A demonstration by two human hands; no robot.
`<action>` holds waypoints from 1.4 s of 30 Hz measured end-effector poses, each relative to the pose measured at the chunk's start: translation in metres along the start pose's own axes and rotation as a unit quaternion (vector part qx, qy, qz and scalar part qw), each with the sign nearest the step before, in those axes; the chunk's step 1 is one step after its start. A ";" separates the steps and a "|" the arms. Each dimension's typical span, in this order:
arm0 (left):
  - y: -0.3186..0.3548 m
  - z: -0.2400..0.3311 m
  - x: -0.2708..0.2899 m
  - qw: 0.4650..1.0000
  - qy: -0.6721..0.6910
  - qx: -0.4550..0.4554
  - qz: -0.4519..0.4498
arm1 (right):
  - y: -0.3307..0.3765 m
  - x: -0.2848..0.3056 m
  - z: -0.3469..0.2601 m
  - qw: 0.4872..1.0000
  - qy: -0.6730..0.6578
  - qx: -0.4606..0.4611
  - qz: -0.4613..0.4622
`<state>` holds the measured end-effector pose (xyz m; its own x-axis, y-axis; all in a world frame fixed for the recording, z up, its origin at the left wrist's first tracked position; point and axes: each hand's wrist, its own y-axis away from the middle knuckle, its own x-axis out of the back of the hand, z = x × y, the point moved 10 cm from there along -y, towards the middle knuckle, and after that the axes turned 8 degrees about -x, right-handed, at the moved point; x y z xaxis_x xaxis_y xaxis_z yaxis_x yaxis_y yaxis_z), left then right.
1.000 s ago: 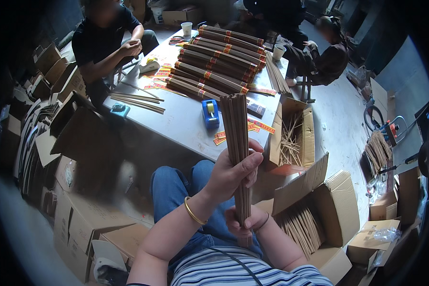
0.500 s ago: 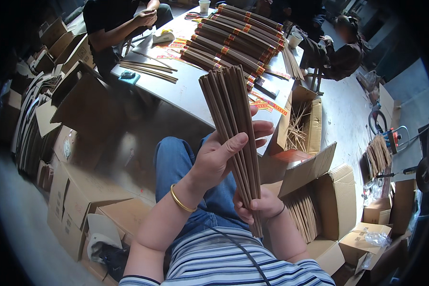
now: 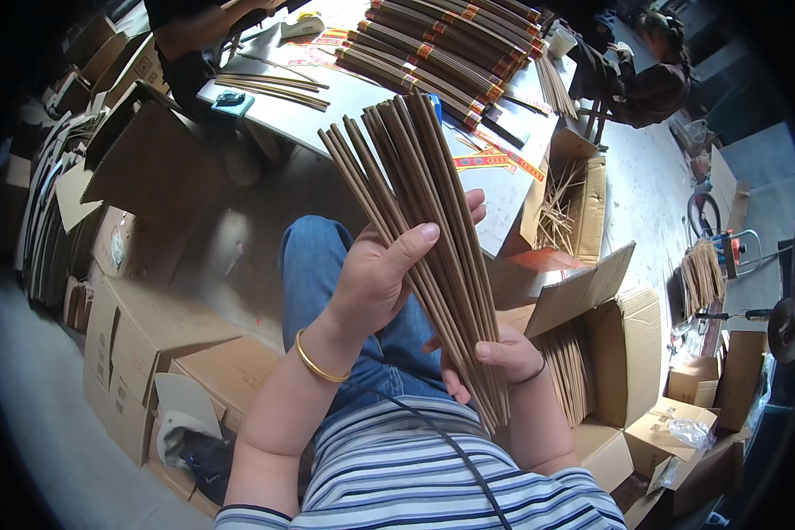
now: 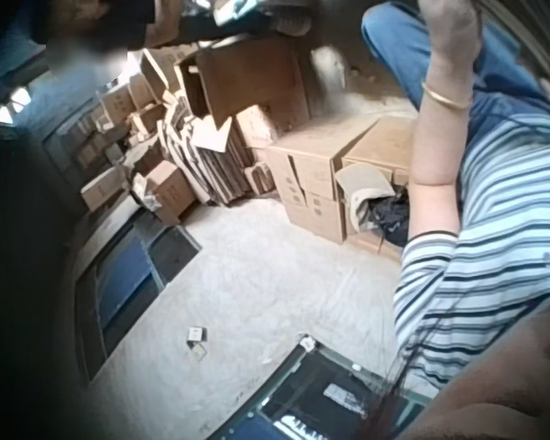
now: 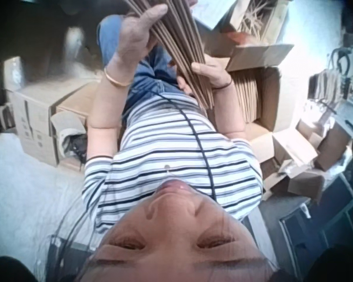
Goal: The person gathers thin wooden sticks from a cardboard box, aligns them into bundles, and secures them with rubber bands. They repeatedly pick up sticks, align the ends, and wrap bands around the bundles while seated on the floor.
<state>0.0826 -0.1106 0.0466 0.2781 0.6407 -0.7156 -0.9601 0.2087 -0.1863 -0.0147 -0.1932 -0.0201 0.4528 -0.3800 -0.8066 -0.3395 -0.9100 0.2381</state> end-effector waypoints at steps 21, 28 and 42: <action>0.021 -0.018 0.039 0.988 -0.065 -0.014 0.138 | 0.024 0.017 -0.025 0.965 0.097 0.080 0.229; 0.022 -0.022 0.046 0.984 -0.103 -0.013 0.147 | 0.034 0.033 -0.036 0.895 0.268 0.118 0.336; 0.019 -0.023 0.050 0.986 -0.073 0.011 0.152 | 0.042 0.031 -0.051 0.854 0.333 0.090 0.390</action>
<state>0.0774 -0.0915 -0.0080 -0.0194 0.7756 -0.6309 -0.9993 0.0058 0.0380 0.0271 -0.2516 -0.0081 0.3797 -0.9231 0.0602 -0.8458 -0.3201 0.4267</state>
